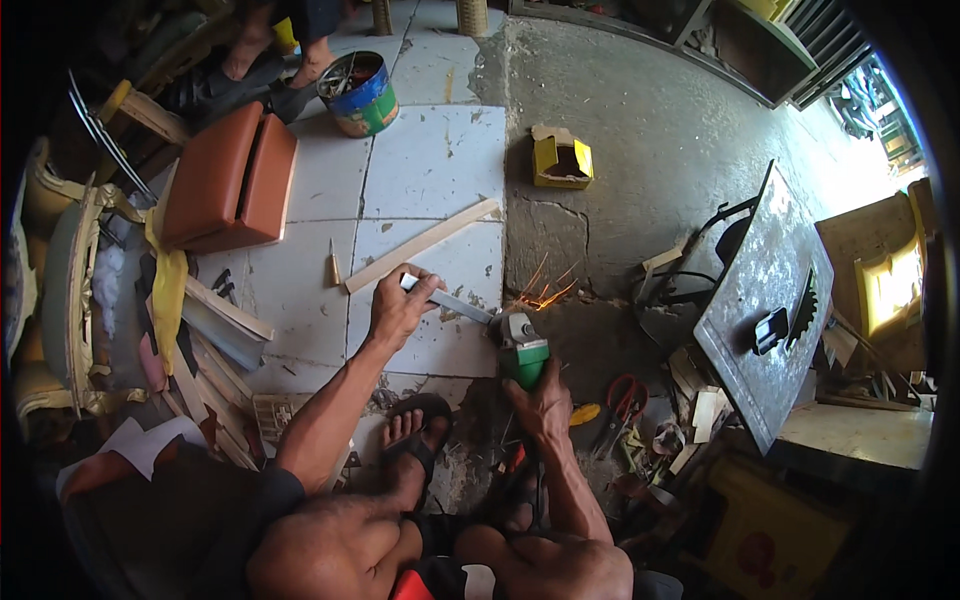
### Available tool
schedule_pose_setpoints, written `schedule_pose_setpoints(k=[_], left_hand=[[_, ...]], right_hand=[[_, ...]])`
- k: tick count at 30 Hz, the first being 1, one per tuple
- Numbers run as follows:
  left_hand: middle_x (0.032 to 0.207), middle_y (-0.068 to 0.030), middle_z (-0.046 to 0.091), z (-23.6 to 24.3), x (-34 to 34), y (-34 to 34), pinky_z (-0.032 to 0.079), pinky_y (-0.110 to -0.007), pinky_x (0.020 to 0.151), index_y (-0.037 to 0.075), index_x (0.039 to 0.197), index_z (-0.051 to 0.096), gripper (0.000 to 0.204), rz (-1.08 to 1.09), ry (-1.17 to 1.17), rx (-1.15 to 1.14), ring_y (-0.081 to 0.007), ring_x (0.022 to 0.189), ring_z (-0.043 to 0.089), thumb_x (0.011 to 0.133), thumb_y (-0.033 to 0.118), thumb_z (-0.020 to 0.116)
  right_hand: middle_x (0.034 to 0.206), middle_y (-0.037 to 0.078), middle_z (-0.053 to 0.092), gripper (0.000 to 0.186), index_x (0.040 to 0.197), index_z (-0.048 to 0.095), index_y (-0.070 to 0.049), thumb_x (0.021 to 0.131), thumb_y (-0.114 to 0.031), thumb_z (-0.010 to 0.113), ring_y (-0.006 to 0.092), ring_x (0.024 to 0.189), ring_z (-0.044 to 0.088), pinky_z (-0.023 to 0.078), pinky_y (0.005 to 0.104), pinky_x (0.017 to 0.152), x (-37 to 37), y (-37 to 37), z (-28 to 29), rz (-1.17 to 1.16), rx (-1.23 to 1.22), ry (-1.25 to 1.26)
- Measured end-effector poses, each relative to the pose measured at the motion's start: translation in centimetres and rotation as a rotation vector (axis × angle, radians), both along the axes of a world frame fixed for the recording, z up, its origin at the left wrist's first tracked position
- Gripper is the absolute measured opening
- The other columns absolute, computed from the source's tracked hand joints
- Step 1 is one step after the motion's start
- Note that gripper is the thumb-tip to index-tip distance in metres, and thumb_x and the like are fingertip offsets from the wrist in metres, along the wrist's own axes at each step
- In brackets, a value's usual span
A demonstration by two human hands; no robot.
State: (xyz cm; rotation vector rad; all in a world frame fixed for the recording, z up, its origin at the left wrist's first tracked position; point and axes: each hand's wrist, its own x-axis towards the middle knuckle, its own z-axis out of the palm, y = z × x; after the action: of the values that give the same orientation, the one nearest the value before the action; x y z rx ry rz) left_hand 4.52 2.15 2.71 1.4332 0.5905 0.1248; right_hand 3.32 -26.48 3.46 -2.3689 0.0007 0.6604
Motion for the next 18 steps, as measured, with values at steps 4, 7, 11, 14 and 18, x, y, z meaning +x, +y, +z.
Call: schedule_pose_setpoints(k=[4, 7, 11, 14, 18], left_hand=[[0.085, -0.0091, 0.075, 1.2, 0.4, -0.5, 0.066, -0.036, 0.075, -0.002, 0.097, 0.067, 0.030, -0.003, 0.005, 0.241, -0.0176, 0.085, 0.074, 0.099, 0.027, 0.075], [0.086, -0.0095, 0.076, -0.8, 0.1, 0.2, 0.066, -0.036, 0.073, -0.002, 0.096, 0.067, 0.032, -0.061, -0.106, 0.602, -0.0171, 0.080, 0.074, 0.099, 0.029, 0.076], [0.090, -0.0123, 0.075, 1.4, 0.6, -0.3, 0.067, -0.036, 0.075, -0.003, 0.100, 0.065, 0.032, -0.020, -0.045, 0.215, -0.0201, 0.088, 0.075, 0.100, 0.028, 0.074], [0.095, -0.0151, 0.075, 0.8, -1.0, 0.5, 0.068, -0.037, 0.076, -0.004, 0.105, 0.064, 0.032, 0.012, -0.018, 0.112, -0.0221, 0.089, 0.076, 0.101, 0.026, 0.072], [0.086, -0.0128, 0.075, 1.7, -0.3, 0.3, 0.064, -0.035, 0.067, -0.001, 0.100, 0.067, 0.027, -0.066, 0.025, 0.264, -0.0171, 0.086, 0.074, 0.099, 0.025, 0.074]], right_hand=[[0.114, 0.035, 0.070, 0.089, 0.149, 0.040, -0.005, 0.080, -0.044, 0.080, 0.0531, 0.107, 0.068, 0.055, 0.0567, 0.090, 0.5, 0.9, 0.6, -0.001, -0.037, 0.026], [0.116, 0.033, 0.069, 0.089, 0.150, 0.038, -0.003, 0.081, -0.042, 0.079, 0.0530, 0.107, 0.068, 0.054, 0.0571, 0.090, 0.4, 0.9, 0.8, 0.010, -0.002, -0.037], [0.114, 0.034, 0.070, 0.085, 0.146, 0.043, -0.005, 0.081, -0.044, 0.080, 0.0523, 0.107, 0.068, 0.054, 0.0564, 0.090, 0.8, 0.3, 0.5, -0.049, 0.011, -0.051], [0.113, 0.033, 0.070, 0.084, 0.143, 0.043, -0.003, 0.081, -0.044, 0.080, 0.0521, 0.107, 0.068, 0.054, 0.0559, 0.090, -0.1, -0.2, 0.9, -0.051, 0.028, -0.090], [0.110, 0.032, 0.071, 0.084, 0.144, 0.043, -0.003, 0.081, -0.043, 0.080, 0.0520, 0.106, 0.068, 0.054, 0.0568, 0.089, 0.1, -0.5, 0.7, -0.028, -0.036, -0.081]])
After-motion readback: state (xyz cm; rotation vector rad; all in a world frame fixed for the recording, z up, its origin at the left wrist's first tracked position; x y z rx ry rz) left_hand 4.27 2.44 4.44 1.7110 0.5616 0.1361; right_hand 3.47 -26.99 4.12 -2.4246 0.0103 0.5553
